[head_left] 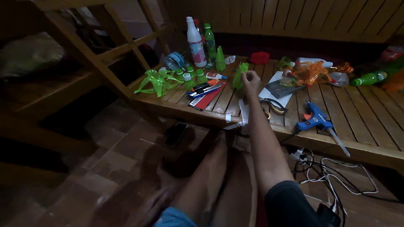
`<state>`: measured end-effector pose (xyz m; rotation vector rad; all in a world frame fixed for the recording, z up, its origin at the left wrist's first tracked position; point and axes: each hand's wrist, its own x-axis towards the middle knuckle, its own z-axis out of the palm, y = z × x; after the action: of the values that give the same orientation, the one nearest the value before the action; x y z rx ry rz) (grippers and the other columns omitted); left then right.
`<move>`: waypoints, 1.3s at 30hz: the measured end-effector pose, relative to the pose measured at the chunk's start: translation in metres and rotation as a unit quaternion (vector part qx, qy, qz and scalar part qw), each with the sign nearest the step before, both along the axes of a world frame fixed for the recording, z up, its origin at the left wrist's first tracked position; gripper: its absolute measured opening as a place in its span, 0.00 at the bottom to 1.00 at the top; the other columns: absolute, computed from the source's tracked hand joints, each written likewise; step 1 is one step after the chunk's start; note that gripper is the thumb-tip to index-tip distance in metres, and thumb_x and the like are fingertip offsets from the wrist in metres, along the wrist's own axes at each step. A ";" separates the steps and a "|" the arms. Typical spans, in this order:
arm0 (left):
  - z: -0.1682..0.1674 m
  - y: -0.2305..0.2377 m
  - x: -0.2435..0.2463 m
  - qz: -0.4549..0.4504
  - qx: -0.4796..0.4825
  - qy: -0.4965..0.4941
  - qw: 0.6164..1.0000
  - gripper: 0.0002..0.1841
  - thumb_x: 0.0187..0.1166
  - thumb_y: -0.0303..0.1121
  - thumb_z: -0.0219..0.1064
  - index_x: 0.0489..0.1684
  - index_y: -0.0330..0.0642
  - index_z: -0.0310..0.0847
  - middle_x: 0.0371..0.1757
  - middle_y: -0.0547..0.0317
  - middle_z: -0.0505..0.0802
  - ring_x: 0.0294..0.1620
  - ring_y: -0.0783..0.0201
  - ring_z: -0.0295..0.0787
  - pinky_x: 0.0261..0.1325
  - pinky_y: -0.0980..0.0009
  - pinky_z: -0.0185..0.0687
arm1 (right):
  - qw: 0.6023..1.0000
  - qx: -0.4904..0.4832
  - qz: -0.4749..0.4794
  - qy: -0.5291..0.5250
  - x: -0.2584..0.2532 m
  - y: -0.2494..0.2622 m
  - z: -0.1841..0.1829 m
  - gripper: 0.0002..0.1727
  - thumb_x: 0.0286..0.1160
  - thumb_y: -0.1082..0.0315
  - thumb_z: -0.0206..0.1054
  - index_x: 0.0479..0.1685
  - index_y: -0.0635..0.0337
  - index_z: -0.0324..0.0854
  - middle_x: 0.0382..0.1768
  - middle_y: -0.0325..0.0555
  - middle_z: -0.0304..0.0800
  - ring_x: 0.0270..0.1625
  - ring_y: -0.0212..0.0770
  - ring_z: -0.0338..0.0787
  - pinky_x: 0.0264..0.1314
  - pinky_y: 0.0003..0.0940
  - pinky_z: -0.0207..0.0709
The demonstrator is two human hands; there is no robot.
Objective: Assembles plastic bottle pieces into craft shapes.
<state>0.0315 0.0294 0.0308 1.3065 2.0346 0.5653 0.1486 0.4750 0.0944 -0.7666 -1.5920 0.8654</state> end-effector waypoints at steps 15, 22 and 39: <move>-0.115 -0.013 -0.025 0.111 0.097 0.127 0.981 0.26 0.86 0.38 0.64 0.47 0.09 0.82 0.46 0.14 0.87 0.52 0.30 0.86 0.64 0.45 0.77 | 0.999 0.035 -0.023 -0.023 0.000 0.001 0.002 0.16 0.82 0.68 0.66 0.56 0.74 0.85 0.49 0.65 0.92 0.52 0.54 0.92 0.62 0.49 0.83; -0.041 0.066 -0.009 0.037 -0.036 -0.129 0.990 0.28 0.96 0.37 0.45 0.84 0.20 0.59 0.81 0.24 0.72 0.83 0.42 0.69 0.85 0.51 0.61 | 0.995 0.059 -0.060 -0.057 0.000 -0.002 0.005 0.15 0.82 0.69 0.66 0.56 0.75 0.85 0.50 0.65 0.92 0.54 0.54 0.92 0.63 0.48 0.83; 0.122 0.360 0.248 -0.435 0.022 0.181 0.882 0.24 0.85 0.32 0.65 0.74 0.26 0.75 0.79 0.28 0.74 0.79 0.32 0.72 0.69 0.39 0.78 | 0.995 0.058 -0.052 -0.056 -0.001 0.002 -0.002 0.15 0.82 0.68 0.67 0.55 0.74 0.85 0.47 0.61 0.92 0.48 0.46 0.92 0.57 0.41 0.86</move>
<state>0.2795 0.3897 0.1528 2.2661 1.4346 -0.0658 0.1478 0.4769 0.0923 -0.8192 -1.6706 0.6591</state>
